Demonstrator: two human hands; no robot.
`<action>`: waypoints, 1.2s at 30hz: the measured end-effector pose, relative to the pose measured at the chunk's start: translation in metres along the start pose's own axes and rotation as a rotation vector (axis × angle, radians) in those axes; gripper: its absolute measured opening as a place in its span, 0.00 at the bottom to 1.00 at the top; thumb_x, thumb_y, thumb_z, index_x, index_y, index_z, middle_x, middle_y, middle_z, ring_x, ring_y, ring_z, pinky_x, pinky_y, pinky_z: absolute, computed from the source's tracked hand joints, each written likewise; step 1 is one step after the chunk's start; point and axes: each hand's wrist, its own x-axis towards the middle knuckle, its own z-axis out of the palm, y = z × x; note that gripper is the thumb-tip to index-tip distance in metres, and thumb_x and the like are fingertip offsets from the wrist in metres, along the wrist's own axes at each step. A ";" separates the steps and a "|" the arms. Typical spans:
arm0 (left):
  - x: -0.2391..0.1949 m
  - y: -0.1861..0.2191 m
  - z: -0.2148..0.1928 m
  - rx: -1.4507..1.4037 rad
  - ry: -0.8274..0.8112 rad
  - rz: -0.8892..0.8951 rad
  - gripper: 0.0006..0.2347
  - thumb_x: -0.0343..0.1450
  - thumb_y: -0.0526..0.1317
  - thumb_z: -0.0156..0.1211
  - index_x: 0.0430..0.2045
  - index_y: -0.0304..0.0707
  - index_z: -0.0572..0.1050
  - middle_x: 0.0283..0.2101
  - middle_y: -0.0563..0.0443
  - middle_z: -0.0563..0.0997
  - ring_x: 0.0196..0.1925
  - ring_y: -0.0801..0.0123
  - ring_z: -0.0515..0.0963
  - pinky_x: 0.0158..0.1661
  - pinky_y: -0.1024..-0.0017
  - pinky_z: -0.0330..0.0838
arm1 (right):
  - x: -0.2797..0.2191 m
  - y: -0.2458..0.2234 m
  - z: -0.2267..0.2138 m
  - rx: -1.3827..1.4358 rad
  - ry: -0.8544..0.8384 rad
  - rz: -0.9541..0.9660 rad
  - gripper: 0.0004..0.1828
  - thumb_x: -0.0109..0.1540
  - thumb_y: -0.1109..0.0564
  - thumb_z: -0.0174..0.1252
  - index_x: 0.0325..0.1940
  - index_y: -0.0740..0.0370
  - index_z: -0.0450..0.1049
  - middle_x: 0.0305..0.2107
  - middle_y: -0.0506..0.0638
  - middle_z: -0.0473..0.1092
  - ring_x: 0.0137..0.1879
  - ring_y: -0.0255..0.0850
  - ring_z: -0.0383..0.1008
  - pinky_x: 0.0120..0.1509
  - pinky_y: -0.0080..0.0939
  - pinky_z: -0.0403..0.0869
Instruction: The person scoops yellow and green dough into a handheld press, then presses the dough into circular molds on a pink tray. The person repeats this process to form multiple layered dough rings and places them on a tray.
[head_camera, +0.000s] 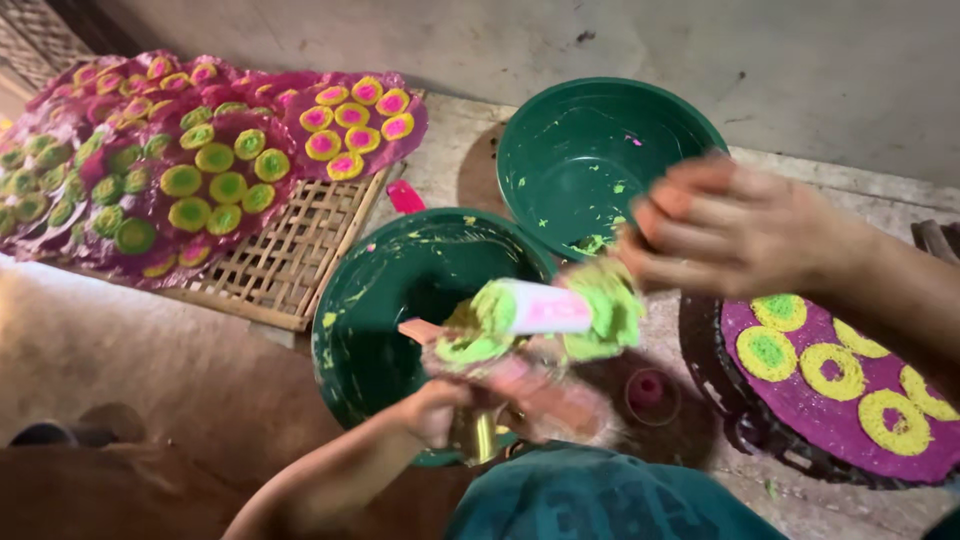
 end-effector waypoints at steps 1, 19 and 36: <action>0.009 -0.014 -0.007 -0.062 0.081 0.038 0.23 0.74 0.43 0.68 0.54 0.24 0.66 0.49 0.44 0.73 0.52 0.61 0.74 0.51 0.64 0.71 | 0.001 0.001 0.011 -0.010 0.041 0.159 0.12 0.63 0.51 0.66 0.47 0.53 0.74 0.38 0.50 0.73 0.44 0.43 0.75 0.50 0.42 0.76; 0.274 -0.060 -0.264 0.621 0.844 0.452 0.08 0.74 0.38 0.60 0.41 0.31 0.75 0.38 0.53 0.79 0.39 0.73 0.80 0.41 0.72 0.76 | -0.188 -0.052 0.231 1.177 -1.260 1.144 0.16 0.62 0.50 0.52 0.50 0.51 0.79 0.41 0.59 0.79 0.48 0.54 0.80 0.53 0.53 0.76; 0.303 -0.028 -0.216 0.985 1.044 0.569 0.19 0.73 0.39 0.61 0.58 0.34 0.69 0.54 0.42 0.78 0.58 0.56 0.78 0.58 0.63 0.71 | -0.192 -0.105 0.253 0.899 -1.547 1.238 0.14 0.59 0.59 0.56 0.43 0.67 0.82 0.41 0.66 0.77 0.50 0.60 0.80 0.52 0.54 0.79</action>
